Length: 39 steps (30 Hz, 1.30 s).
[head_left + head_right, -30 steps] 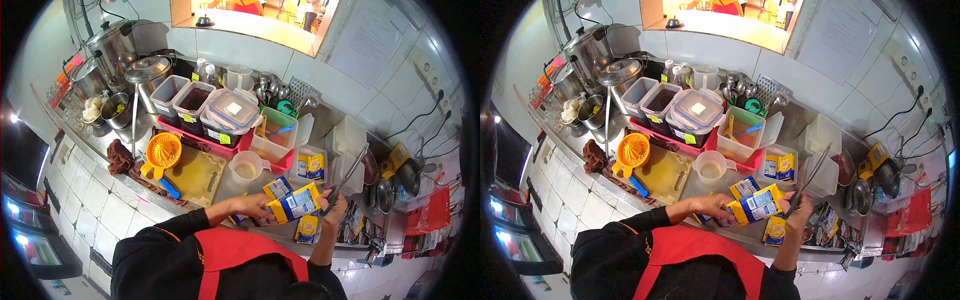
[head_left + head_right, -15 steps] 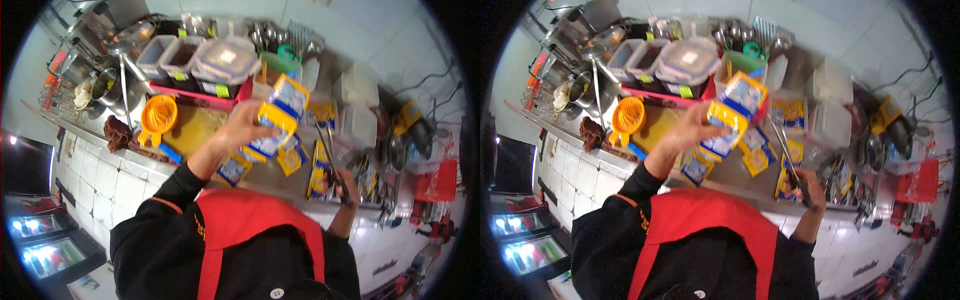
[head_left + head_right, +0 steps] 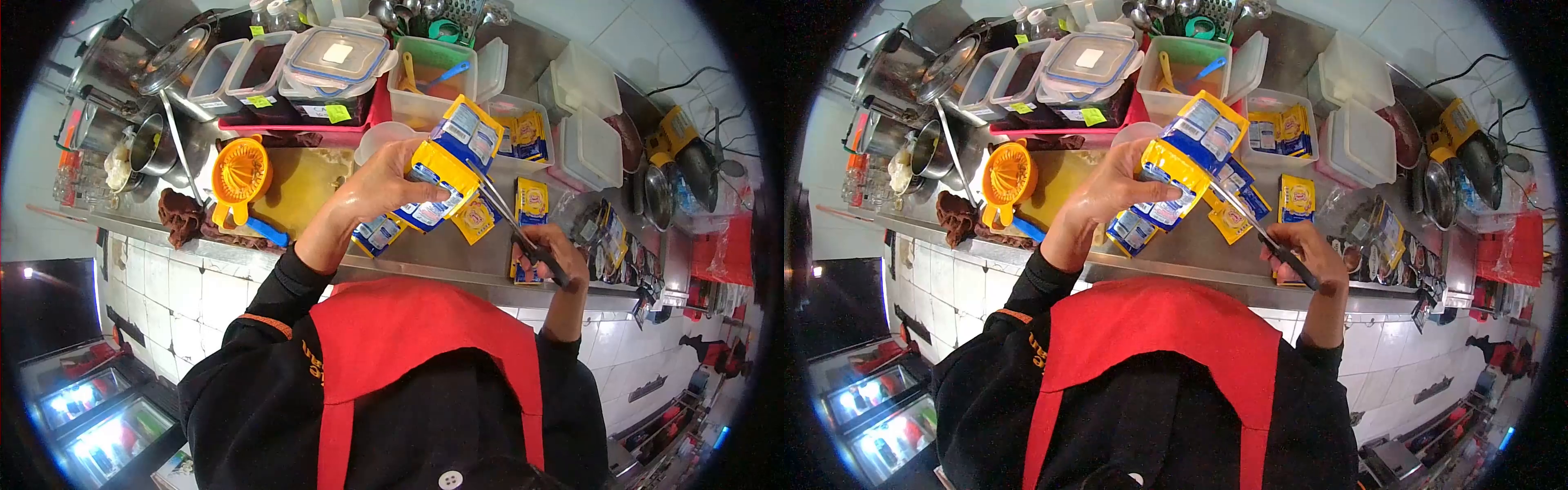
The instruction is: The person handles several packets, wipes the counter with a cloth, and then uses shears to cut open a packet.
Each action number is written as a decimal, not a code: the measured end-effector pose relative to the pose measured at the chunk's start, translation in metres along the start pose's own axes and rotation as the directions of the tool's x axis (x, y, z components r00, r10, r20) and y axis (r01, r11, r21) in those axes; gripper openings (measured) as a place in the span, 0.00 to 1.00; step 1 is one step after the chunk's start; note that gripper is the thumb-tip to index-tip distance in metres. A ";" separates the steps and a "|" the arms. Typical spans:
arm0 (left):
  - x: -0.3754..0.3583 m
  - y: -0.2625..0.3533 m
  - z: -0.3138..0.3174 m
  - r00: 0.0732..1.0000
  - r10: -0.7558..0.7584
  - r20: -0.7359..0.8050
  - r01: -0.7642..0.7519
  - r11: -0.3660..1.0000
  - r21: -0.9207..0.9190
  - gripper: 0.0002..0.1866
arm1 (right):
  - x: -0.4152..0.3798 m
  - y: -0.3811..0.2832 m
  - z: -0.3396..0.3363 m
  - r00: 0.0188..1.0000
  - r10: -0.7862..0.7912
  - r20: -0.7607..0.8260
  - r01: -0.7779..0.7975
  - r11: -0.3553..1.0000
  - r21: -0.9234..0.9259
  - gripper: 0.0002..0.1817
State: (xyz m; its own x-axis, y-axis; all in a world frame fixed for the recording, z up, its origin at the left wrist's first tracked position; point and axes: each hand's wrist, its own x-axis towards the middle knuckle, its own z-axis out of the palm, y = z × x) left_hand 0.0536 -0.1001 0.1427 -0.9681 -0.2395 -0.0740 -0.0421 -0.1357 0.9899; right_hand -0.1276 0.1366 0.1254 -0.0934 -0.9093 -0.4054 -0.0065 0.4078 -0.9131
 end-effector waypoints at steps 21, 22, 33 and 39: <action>0.004 -0.008 0.012 0.992 0.043 0.118 -0.046 0.999 0.023 0.20 | 0.004 0.021 -0.001 0.999 0.023 0.044 -0.033 0.973 0.230 0.28; 0.004 -0.006 0.012 0.990 0.029 0.135 -0.025 0.999 -0.032 0.20 | 0.005 0.024 -0.001 0.999 0.001 0.045 -0.012 0.973 0.231 0.28; 0.008 -0.021 0.020 0.974 -0.083 0.209 0.091 0.995 -0.027 0.17 | 0.006 0.033 0.007 1.000 0.004 -0.006 -0.003 0.969 0.248 0.28; 0.012 -0.028 0.031 0.963 0.009 0.269 0.027 0.991 -0.132 0.38 | 0.004 0.037 0.006 0.998 -0.026 0.058 0.010 0.964 0.264 0.23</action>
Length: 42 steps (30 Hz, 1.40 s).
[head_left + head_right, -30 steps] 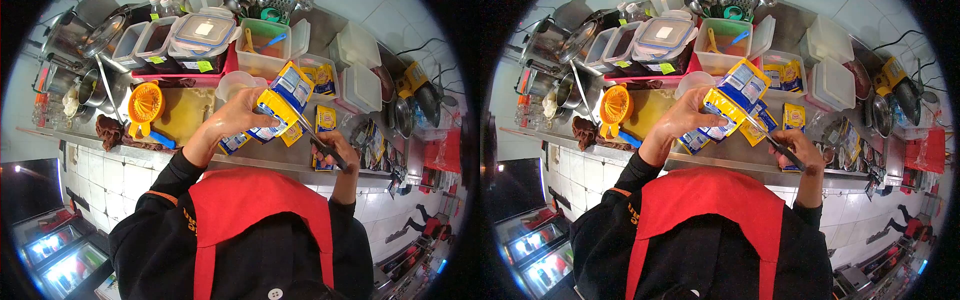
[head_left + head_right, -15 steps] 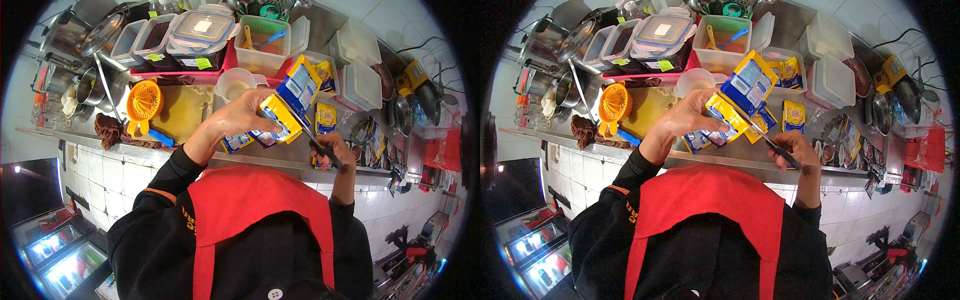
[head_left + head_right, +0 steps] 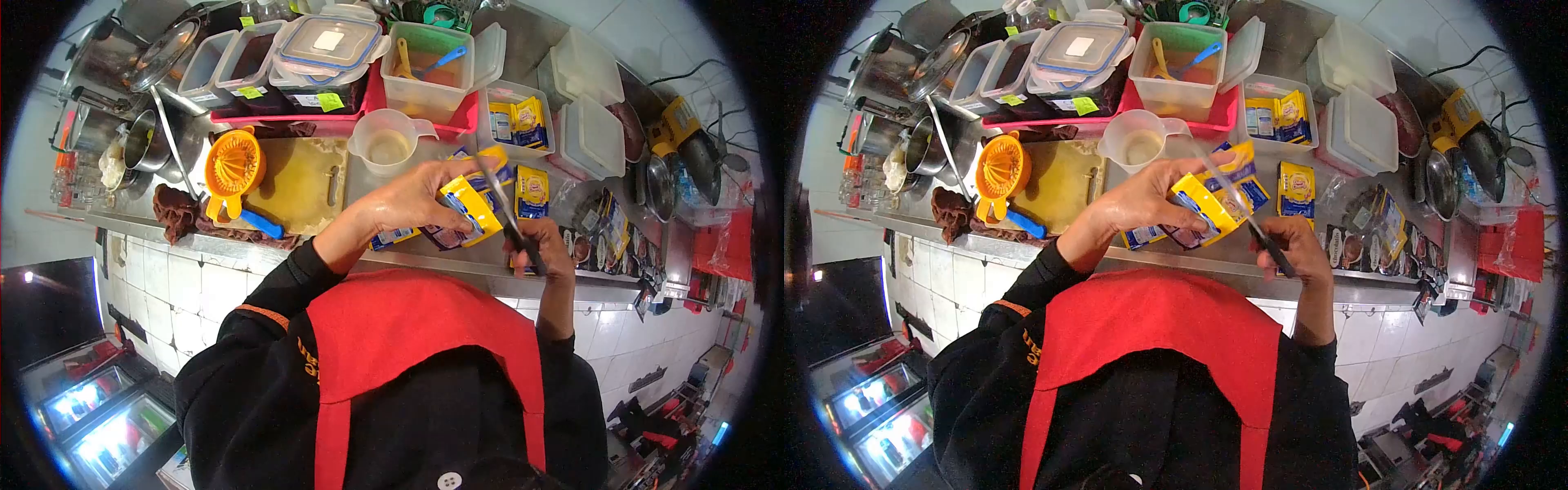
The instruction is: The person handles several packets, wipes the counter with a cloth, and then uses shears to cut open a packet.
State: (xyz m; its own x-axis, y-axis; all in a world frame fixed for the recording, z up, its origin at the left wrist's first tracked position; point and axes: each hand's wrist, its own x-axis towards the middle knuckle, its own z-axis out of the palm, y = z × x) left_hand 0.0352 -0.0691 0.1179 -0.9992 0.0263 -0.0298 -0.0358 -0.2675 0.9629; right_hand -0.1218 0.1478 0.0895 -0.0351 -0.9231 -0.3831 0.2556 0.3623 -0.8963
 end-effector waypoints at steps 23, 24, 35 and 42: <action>-0.010 -0.027 -0.032 0.999 -0.022 -0.023 0.020 0.996 -0.087 0.19 | -0.019 -0.027 -0.020 0.635 -0.503 -0.586 0.310 0.861 -0.403 0.32; -0.012 -0.018 -0.032 0.995 -0.026 -0.095 0.015 0.994 -0.113 0.19 | -0.029 -0.024 -0.022 0.790 -0.366 -0.493 0.250 0.925 -0.287 0.35; -0.015 -0.002 -0.028 0.952 0.039 -0.305 -0.045 0.999 -0.013 0.19 | -0.019 -0.022 -0.005 0.997 0.067 -0.046 -0.077 0.960 -0.269 0.41; -0.016 0.005 -0.019 0.964 0.046 -0.261 -0.034 0.998 0.051 0.20 | -0.004 -0.025 -0.002 0.999 0.016 -0.046 -0.026 0.974 -0.223 0.40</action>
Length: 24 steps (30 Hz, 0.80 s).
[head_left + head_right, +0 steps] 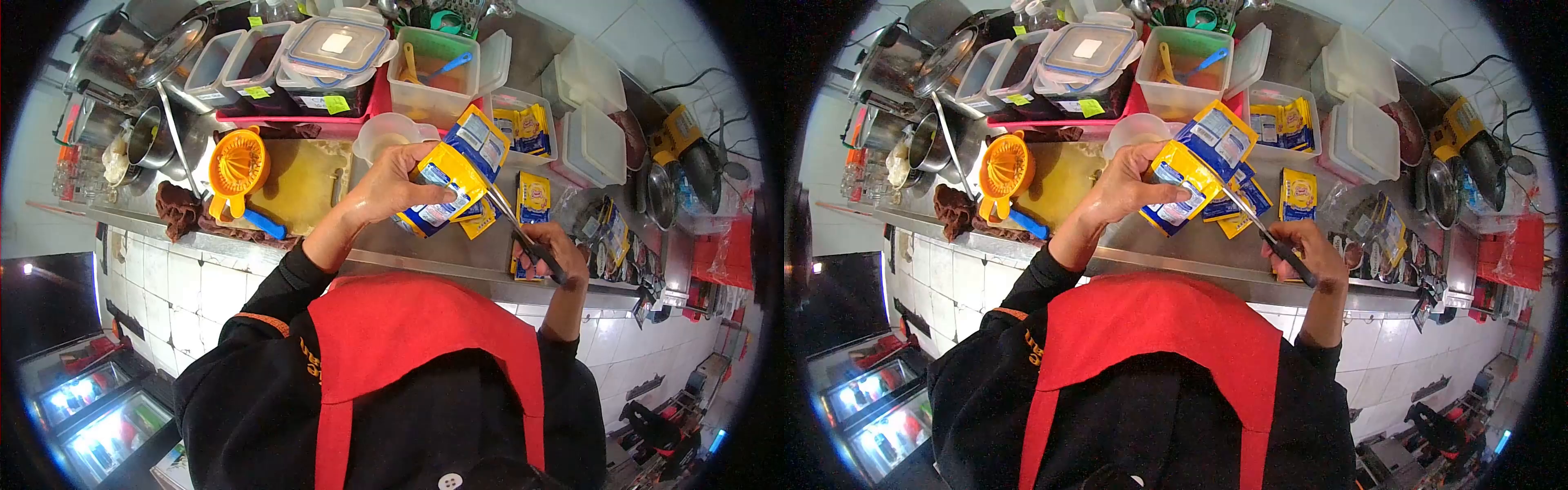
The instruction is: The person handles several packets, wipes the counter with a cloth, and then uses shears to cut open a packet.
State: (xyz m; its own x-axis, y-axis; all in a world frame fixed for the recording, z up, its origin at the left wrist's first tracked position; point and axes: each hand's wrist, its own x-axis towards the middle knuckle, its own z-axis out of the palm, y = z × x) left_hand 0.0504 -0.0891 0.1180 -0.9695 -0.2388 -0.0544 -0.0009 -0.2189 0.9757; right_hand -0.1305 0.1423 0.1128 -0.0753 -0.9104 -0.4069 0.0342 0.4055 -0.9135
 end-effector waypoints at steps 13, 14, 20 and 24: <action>-0.001 0.001 0.004 1.000 0.025 -0.002 -0.025 0.996 0.080 0.20 | 0.002 0.005 -0.009 0.998 0.068 0.005 -0.068 0.995 0.074 0.19; -0.001 -0.002 0.004 0.999 0.044 0.007 -0.044 0.997 0.065 0.20 | 0.002 0.008 -0.011 0.999 0.050 0.015 -0.051 0.995 0.084 0.18; 0.001 -0.005 0.008 0.998 -0.028 0.058 0.030 0.999 -0.037 0.20 | 0.007 0.017 -0.005 0.999 -0.039 -0.003 0.039 0.992 0.116 0.25; 0.004 -0.014 0.015 0.995 -0.021 0.100 0.029 0.997 -0.076 0.18 | 0.013 0.027 -0.002 0.987 -0.160 0.006 0.159 0.985 0.070 0.27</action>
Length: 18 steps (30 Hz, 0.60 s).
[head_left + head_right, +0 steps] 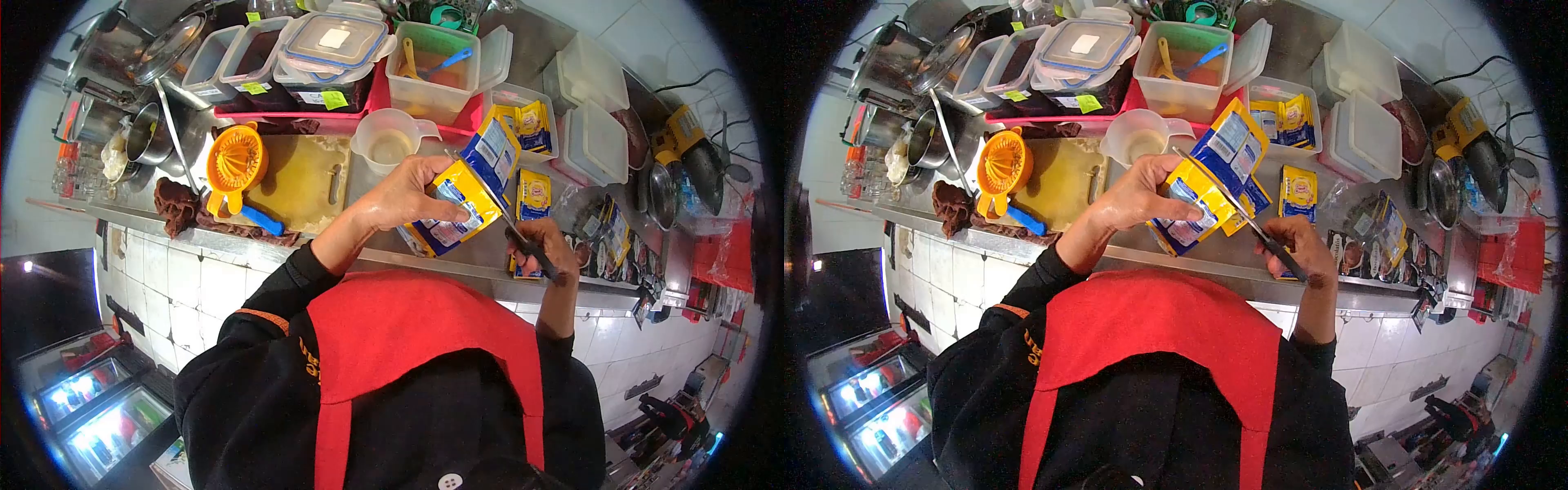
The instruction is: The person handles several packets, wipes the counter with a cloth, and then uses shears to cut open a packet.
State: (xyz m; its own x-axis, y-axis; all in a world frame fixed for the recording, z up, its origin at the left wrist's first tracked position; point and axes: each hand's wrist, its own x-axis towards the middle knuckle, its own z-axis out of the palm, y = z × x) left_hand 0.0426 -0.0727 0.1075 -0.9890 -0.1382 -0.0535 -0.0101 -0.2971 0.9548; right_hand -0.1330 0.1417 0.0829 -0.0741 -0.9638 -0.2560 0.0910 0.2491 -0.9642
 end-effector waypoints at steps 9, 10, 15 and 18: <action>0.005 -0.009 0.003 0.994 0.090 0.057 -0.091 0.996 0.010 0.25 | -0.012 -0.010 0.009 0.974 0.179 -0.136 -0.173 0.984 0.054 0.21; 0.006 -0.010 0.004 0.994 0.090 0.058 -0.091 0.996 0.009 0.25 | -0.013 -0.008 0.007 0.977 0.174 -0.124 -0.170 0.985 0.039 0.21; 0.010 -0.024 0.014 0.997 0.004 0.072 0.002 0.997 -0.081 0.48 | 0.005 -0.015 0.030 0.983 -0.076 -0.168 0.090 0.993 0.079 0.23; 0.012 -0.029 0.019 0.995 -0.074 0.073 0.079 0.995 -0.069 0.49 | 0.021 -0.031 0.056 0.872 -0.192 -0.450 0.112 0.974 -0.197 0.23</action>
State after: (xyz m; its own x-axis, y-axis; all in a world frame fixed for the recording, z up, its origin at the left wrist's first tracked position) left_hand 0.0286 -0.0475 0.0844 -0.9936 -0.0470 -0.1025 -0.0779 -0.3714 0.9252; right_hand -0.0822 0.1088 0.1115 -0.5290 -0.8457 -0.0697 -0.1157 0.1533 -0.9814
